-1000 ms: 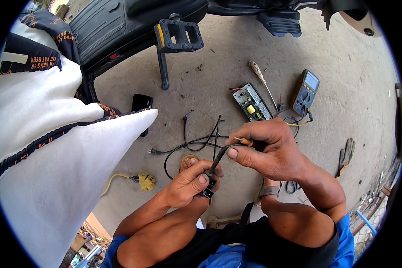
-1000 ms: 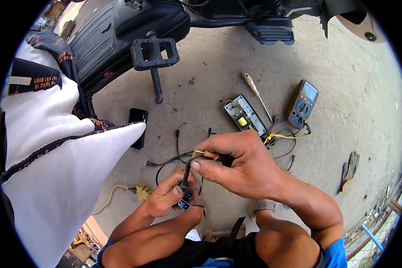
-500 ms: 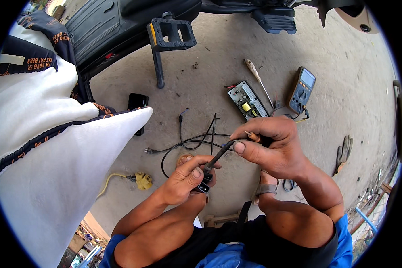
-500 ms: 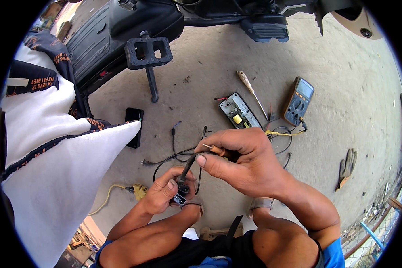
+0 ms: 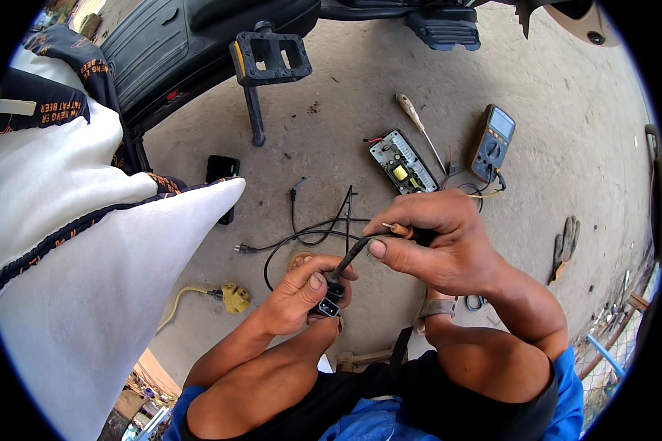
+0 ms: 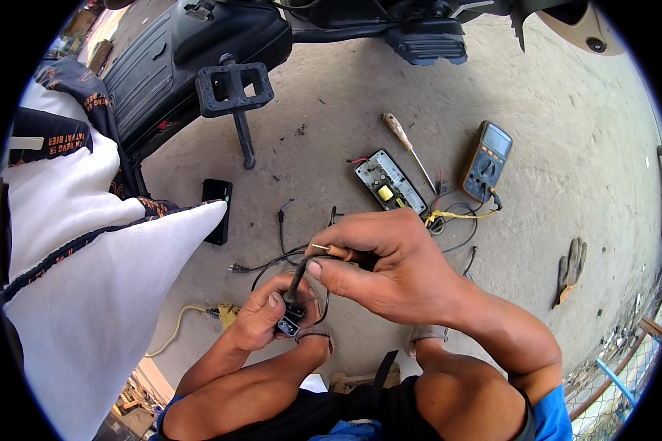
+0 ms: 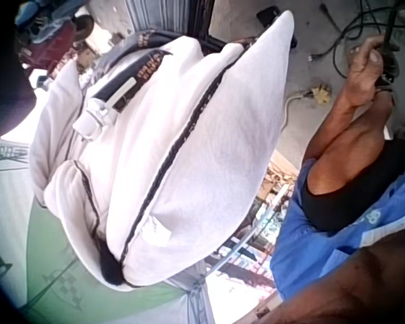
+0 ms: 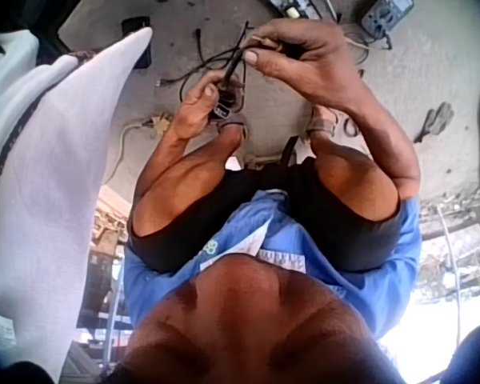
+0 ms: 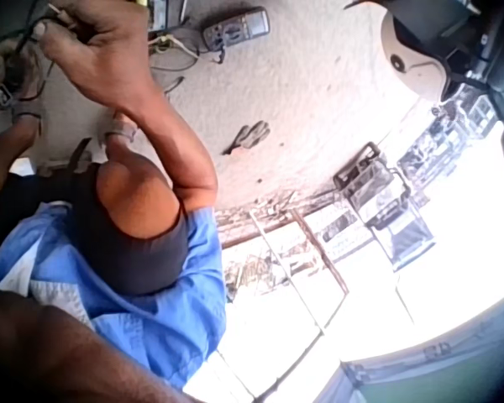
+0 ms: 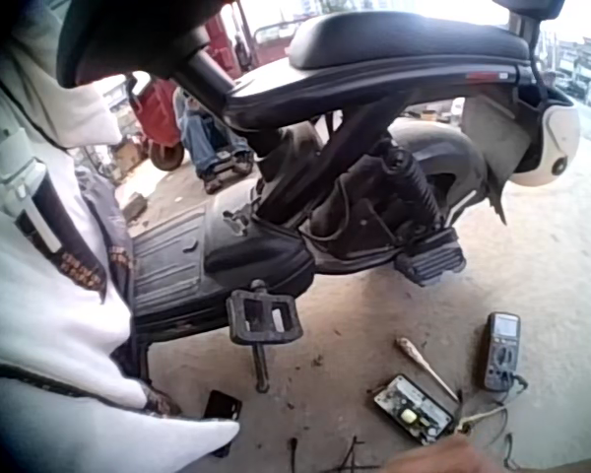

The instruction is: The person sits on the floor and repairs a black power adapter cable. They strip the wire insulation, twist the exposed copper strands, and wrap the connection with yellow electrical tape. A multimeter and a circuit board are visible on the floor nearby.

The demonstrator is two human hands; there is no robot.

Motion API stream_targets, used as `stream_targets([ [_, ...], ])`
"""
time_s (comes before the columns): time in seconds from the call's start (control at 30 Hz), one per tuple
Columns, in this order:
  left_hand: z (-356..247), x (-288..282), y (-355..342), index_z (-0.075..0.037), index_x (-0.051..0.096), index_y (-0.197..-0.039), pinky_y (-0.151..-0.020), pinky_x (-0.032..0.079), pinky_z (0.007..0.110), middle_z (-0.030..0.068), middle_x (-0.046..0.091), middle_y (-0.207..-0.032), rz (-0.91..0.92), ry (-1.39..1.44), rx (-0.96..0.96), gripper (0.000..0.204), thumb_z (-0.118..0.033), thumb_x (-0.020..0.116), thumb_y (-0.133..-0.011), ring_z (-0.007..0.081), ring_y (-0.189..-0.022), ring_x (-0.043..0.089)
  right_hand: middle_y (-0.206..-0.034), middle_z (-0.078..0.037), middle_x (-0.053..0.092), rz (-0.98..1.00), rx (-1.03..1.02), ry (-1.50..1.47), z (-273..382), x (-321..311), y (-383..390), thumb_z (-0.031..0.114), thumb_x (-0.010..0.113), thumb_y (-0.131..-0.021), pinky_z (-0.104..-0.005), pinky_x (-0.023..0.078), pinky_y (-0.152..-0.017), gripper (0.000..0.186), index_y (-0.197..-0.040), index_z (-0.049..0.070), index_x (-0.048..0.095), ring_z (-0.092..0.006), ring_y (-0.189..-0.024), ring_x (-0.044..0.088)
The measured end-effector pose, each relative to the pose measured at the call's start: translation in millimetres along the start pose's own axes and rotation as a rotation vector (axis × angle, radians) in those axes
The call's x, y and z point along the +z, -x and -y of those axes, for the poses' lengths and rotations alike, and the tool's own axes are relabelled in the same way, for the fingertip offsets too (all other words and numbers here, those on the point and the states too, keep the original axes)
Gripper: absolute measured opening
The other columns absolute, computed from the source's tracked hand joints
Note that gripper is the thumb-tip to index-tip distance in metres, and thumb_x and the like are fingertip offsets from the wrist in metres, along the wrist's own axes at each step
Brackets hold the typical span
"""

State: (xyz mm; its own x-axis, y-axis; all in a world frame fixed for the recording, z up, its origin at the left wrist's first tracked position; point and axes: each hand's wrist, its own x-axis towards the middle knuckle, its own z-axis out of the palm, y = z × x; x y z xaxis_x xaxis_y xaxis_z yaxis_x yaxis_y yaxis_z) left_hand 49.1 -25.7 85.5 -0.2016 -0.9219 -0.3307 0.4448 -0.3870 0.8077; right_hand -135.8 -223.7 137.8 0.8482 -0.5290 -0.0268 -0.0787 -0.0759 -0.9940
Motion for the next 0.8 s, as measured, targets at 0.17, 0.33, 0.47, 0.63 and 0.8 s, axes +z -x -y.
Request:
stream_targets([
  [0.17, 5.4, -1.0, -0.6, -0.005, 0.052, -0.128, -0.052, 0.033, 0.021, 0.0077, 0.059, -0.083, 0.034, 0.043, 0.059, 0.049, -0.048, 0.039, -0.109, 0.0041, -0.058, 0.039, -0.07, -0.004, 0.063, -0.012, 0.003, 0.012, 3.4, 4.4, -3.8, 0.01, 0.074, -0.09, -0.0265, 0.04, -0.054, 0.013, -0.096, -0.002, 0.073, -0.0072, -0.062, 0.053],
  [0.33, 7.9, -0.6, -1.0, -0.005, 0.053, -0.126, -0.051, 0.032, 0.021, 0.0073, 0.058, -0.079, 0.034, 0.009, 0.109, 0.046, -0.046, 0.04, -0.109, 0.0039, -0.056, 0.038, -0.07, -0.004, 0.064, -0.012, 0.003, -0.014, 2.6, 6.8, -5.9, 0.011, 0.075, -0.09, -0.0262, 0.04, -0.053, 0.014, -0.096, -0.001, 0.073, -0.0067, -0.061, 0.054],
  [0.47, 10.2, -3.9, 2.6, -0.006, 0.053, -0.124, -0.05, 0.032, 0.021, 0.0071, 0.057, -0.078, 0.035, 0.03, 0.092, 0.044, -0.045, 0.041, -0.109, 0.0039, -0.054, 0.038, -0.069, -0.004, 0.064, 0.001, -0.017, -0.016, 2.7, 9.0, -7.8, 0.011, 0.075, -0.089, -0.0263, 0.039, -0.051, 0.013, -0.095, -0.001, 0.073, -0.0066, -0.06, 0.053],
  [0.63, 11.9, -5.7, 1.2, -0.007, 0.054, -0.122, -0.049, 0.032, 0.021, 0.0068, 0.058, -0.079, 0.038, 0.027, 0.096, 0.043, -0.046, 0.042, -0.108, 0.0035, -0.053, 0.038, -0.068, -0.001, 0.058, -0.024, -0.032, -0.012, 2.1, 11.5, -9.8, 0.014, 0.08, -0.087, -0.0262, 0.035, -0.053, 0.017, -0.096, 0.0, 0.075, -0.0075, -0.06, 0.048],
  [0.8, 9.9, -4.7, 2.2, -0.007, 0.054, -0.122, -0.049, 0.032, 0.021, 0.0066, 0.059, -0.079, 0.02, 0.039, 0.075, 0.044, -0.047, 0.043, -0.108, 0.0032, -0.053, 0.039, -0.07, -0.002, 0.059, -0.01, -0.021, -0.013, 1.1, 11.1, -10.2, 0.014, 0.079, -0.088, -0.0262, 0.036, -0.054, 0.017, -0.097, 0.001, 0.075, -0.0076, -0.061, 0.049],
])
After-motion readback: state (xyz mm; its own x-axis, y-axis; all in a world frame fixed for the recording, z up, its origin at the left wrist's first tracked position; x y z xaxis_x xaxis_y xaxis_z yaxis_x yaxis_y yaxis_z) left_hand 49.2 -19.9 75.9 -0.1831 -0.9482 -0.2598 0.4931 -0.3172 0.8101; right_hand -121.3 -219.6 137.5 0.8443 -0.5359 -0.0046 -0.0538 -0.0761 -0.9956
